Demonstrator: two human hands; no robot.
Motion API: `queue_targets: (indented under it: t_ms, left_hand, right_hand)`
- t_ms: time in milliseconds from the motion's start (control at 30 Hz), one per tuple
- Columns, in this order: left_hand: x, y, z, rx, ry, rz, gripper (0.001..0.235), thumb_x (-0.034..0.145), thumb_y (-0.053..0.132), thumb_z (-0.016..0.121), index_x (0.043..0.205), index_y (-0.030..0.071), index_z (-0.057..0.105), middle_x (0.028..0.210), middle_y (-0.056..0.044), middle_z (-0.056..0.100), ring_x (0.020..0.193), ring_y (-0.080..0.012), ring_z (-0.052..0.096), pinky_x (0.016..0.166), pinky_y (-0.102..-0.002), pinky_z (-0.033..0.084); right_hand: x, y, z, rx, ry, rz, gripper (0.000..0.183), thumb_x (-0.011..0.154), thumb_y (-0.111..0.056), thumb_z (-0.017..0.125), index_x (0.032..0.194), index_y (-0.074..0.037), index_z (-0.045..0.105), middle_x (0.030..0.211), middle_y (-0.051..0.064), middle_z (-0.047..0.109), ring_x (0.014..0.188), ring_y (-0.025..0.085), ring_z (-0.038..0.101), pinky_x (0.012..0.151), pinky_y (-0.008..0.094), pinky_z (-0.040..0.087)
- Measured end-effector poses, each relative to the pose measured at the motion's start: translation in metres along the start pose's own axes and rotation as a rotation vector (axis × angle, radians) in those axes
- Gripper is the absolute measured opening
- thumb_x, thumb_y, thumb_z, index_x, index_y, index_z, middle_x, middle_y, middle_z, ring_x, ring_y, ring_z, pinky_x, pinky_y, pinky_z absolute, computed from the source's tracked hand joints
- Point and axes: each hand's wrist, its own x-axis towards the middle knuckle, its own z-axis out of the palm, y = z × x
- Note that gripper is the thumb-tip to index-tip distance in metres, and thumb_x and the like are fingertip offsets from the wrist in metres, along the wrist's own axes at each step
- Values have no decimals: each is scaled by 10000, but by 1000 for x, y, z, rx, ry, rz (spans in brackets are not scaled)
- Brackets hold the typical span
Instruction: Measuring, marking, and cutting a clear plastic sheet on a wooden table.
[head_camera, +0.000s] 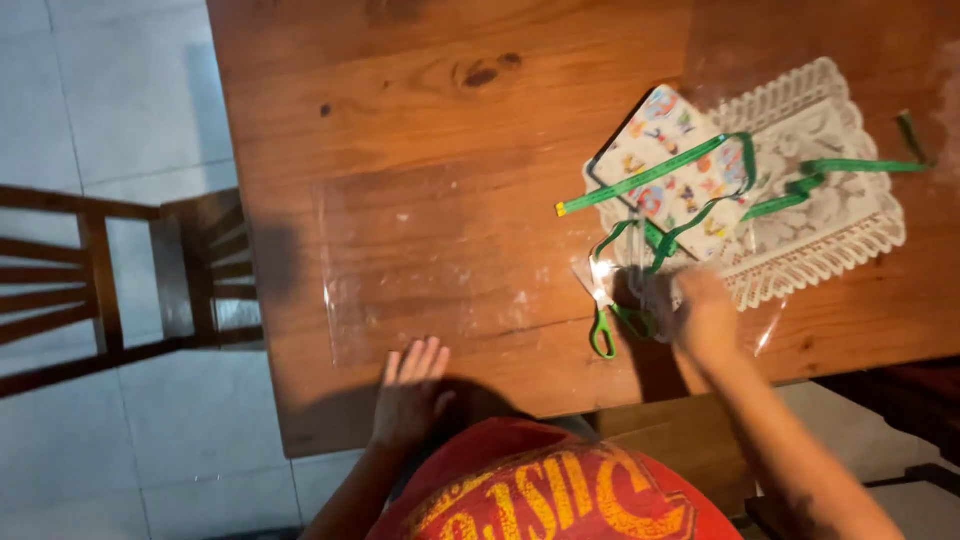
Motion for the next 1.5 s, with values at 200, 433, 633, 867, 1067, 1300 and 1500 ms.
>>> queue_targets:
  t_ms: [200,433,633,867,1067,1300,1500]
  left_hand:
    - [-25,-17,-41,99,-49,-574,817,1030,650,142,1509,84,485,1578,-172,472,1463,-366,434,1151,-709,264]
    - [-49,-57,-5,-11,556,-851,476,979,321,674,1431,176,632,1311,-109,590,1111,-355,605,958,-512,501]
    - [-23,-103,-14,-410,226,-1157,255,881,437,802,1056,255,764,988,-43,770,956,-325,738,822,-450,566]
    - [-6,-82,-88,-1425,89,-1324,330,918,112,743,1216,-4,658,1144,-288,728,1030,-397,734,866,-478,590]
    - [-7,-82,-115,-1523,-42,-1309,423,896,161,700,1276,-22,660,1175,-248,756,1059,-350,758,933,-397,603]
    - [25,-96,-133,-1656,34,-1276,400,920,170,658,1251,-56,676,1163,-220,758,1074,-327,743,974,-402,582]
    - [67,-146,-110,-1618,85,-1241,394,886,214,742,1179,-42,675,1070,-218,769,940,-286,760,832,-330,601]
  right_hand:
    - [-42,-73,10,-44,-111,5,475,922,-371,727,1281,-62,687,1092,146,668,941,336,660,798,439,544]
    - [-62,-47,34,-296,-45,152,495,725,-549,847,1074,-208,766,908,53,682,843,254,711,821,388,540]
    - [-55,-48,25,-349,-372,383,623,713,-663,774,1103,-178,758,986,105,721,936,356,733,902,458,525]
    - [-57,-34,27,-355,-608,572,732,658,-703,786,1163,-176,730,1153,126,714,1065,390,734,925,499,558]
    - [-13,-80,-19,-178,-738,773,556,781,-509,739,1174,-116,725,1016,166,784,999,383,742,790,479,566]
    - [-64,-70,6,5,-370,776,477,800,-396,760,1185,-115,779,971,146,796,1025,308,738,813,411,526]
    - [-61,-206,3,582,-121,1017,433,946,-475,647,941,-45,702,733,106,679,688,199,609,619,357,482]
